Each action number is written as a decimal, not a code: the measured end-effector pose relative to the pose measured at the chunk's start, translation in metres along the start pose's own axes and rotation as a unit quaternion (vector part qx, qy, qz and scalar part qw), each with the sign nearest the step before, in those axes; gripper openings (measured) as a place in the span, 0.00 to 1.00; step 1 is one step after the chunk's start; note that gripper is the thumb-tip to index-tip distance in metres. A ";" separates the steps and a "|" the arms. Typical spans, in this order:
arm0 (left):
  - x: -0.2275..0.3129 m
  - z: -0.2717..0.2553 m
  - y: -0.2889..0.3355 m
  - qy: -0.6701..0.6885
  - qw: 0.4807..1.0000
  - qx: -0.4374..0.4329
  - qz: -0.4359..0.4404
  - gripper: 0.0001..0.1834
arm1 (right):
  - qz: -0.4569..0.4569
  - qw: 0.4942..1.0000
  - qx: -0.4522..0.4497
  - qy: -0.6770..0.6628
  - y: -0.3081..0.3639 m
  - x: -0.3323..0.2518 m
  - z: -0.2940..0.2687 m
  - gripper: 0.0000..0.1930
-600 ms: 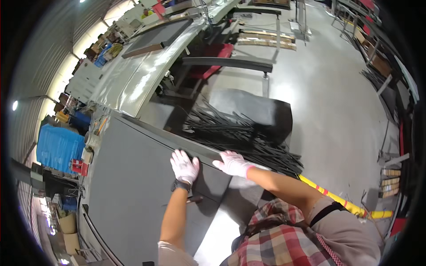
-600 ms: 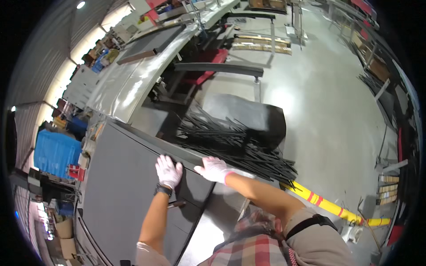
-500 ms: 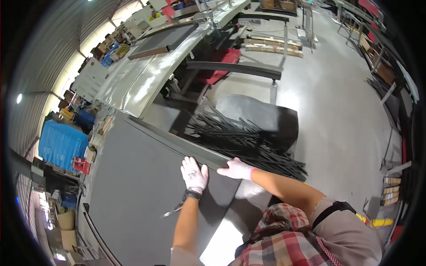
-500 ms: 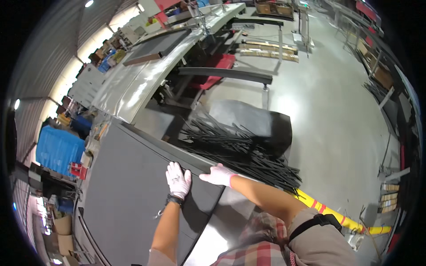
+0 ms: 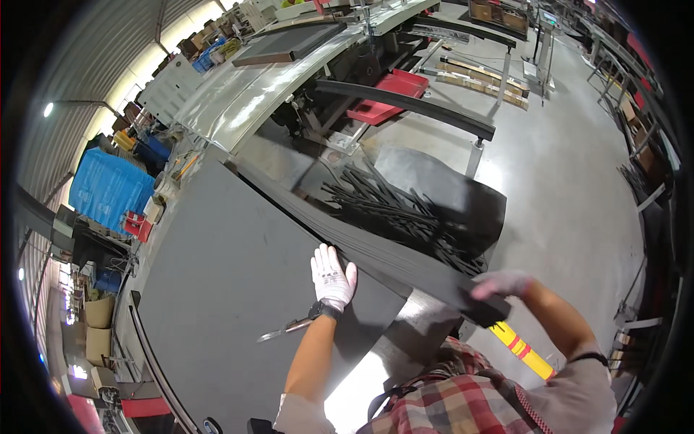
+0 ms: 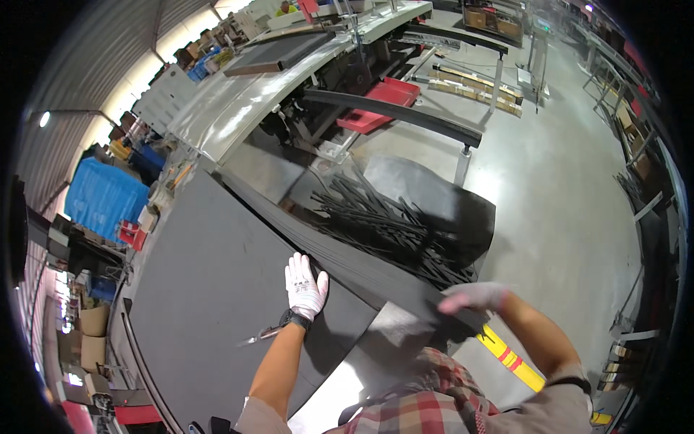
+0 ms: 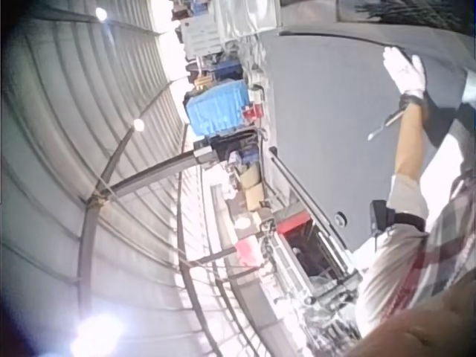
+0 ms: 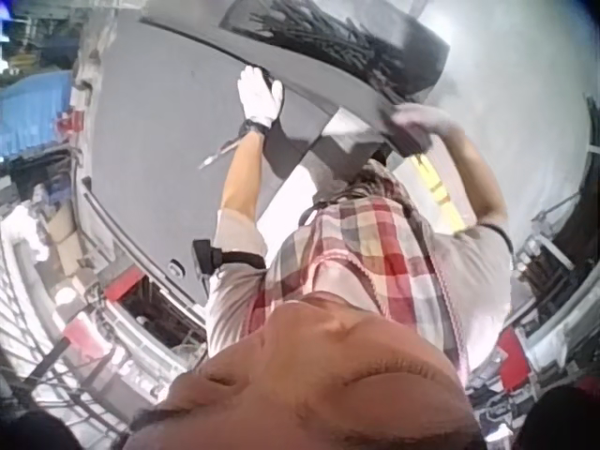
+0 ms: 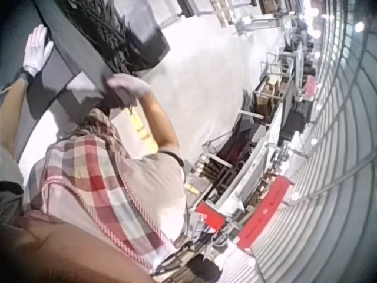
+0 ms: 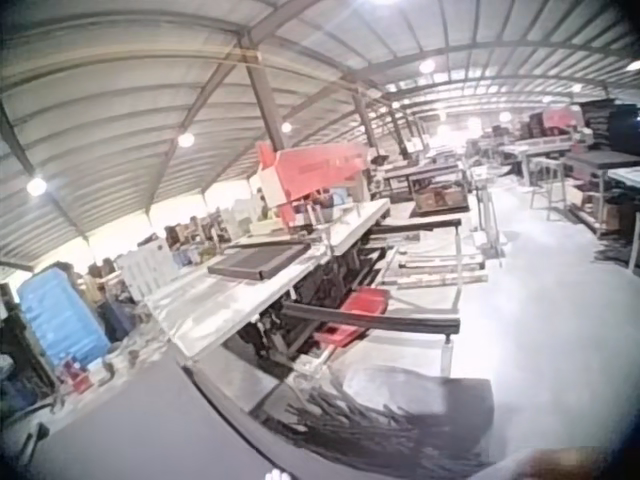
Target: Applying trim, foam strips, and product labels to large building material panels on a factory floor.
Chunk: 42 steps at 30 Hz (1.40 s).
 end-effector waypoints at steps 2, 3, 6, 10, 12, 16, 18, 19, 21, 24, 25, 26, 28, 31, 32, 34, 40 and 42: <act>-0.008 0.005 0.005 0.007 1.000 0.012 0.002 0.40 | -0.068 0.990 0.118 0.037 0.062 0.000 0.024 0.30; -0.004 0.004 0.003 0.010 1.000 0.012 0.002 0.40 | -0.062 0.976 0.199 0.065 0.095 0.013 0.022 0.33; 0.006 -0.004 0.002 0.018 1.000 0.005 0.001 0.40 | -0.059 0.966 0.234 0.090 0.153 0.073 -0.019 0.31; 0.016 -0.004 -0.006 0.000 1.000 0.000 0.011 0.39 | 0.160 0.820 0.477 0.274 0.168 0.107 -0.100 0.44; 0.020 -0.003 -0.013 -0.008 1.000 0.003 0.019 0.39 | 0.048 0.630 0.628 0.455 0.130 0.025 -0.068 0.32; -0.010 0.001 0.008 -0.025 1.000 0.008 -0.009 0.38 | -0.360 0.835 0.343 0.237 0.060 -0.154 0.154 0.13; -0.019 0.008 0.008 -0.033 0.998 0.053 0.022 0.37 | -0.479 0.609 0.266 0.573 0.068 -0.166 0.212 0.11; -0.010 0.010 0.006 -0.027 0.997 0.049 0.047 0.37 | -0.470 0.564 0.241 0.635 0.088 -0.159 0.234 0.11; -0.003 0.011 -0.017 -0.017 0.998 0.045 0.049 0.37 | -0.457 0.530 0.187 0.690 0.107 -0.150 0.258 0.11; -0.005 0.011 -0.006 -0.015 0.999 0.041 0.028 0.36 | -0.439 0.530 0.163 0.707 0.112 -0.143 0.271 0.11; -0.004 0.005 -0.005 -0.007 0.998 0.045 0.037 0.37 | -0.434 0.533 0.164 0.708 0.114 -0.140 0.278 0.11; -0.003 0.000 -0.004 -0.003 1.000 0.021 0.013 0.37 | -0.428 0.529 0.159 0.715 0.109 -0.138 0.283 0.10; -0.007 -0.007 -0.014 -0.022 1.000 0.009 0.017 0.37 | -0.415 0.532 0.161 0.721 0.110 -0.137 0.292 0.10; -0.003 -0.007 -0.012 0.006 1.000 -0.022 0.002 0.38 | -0.409 0.533 0.160 0.723 0.109 -0.134 0.304 0.10; -0.016 -0.011 -0.010 0.048 0.998 -0.023 0.015 0.38 | -0.410 0.535 0.161 0.721 0.106 -0.134 0.306 0.10; -0.034 -0.013 0.002 0.120 0.992 -0.003 0.028 0.36 | -0.412 0.541 0.151 0.717 0.100 -0.136 0.308 0.10; 0.019 -0.084 0.071 0.116 0.975 0.103 0.161 0.20 | -0.407 0.616 0.189 0.647 0.096 -0.135 0.298 0.10; 0.014 -0.079 0.100 0.143 0.965 0.120 0.183 0.21 | -0.377 0.738 0.269 0.490 0.072 -0.128 0.270 0.10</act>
Point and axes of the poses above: each hand's wrist, its own y-axis away from the middle knuckle, its own z-axis out of the palm, x = y × z, the point moved 1 cm from there along -y, towards the middle knuckle, and after that the axes turned 14 degrees about -x, right-handed, at the moved point
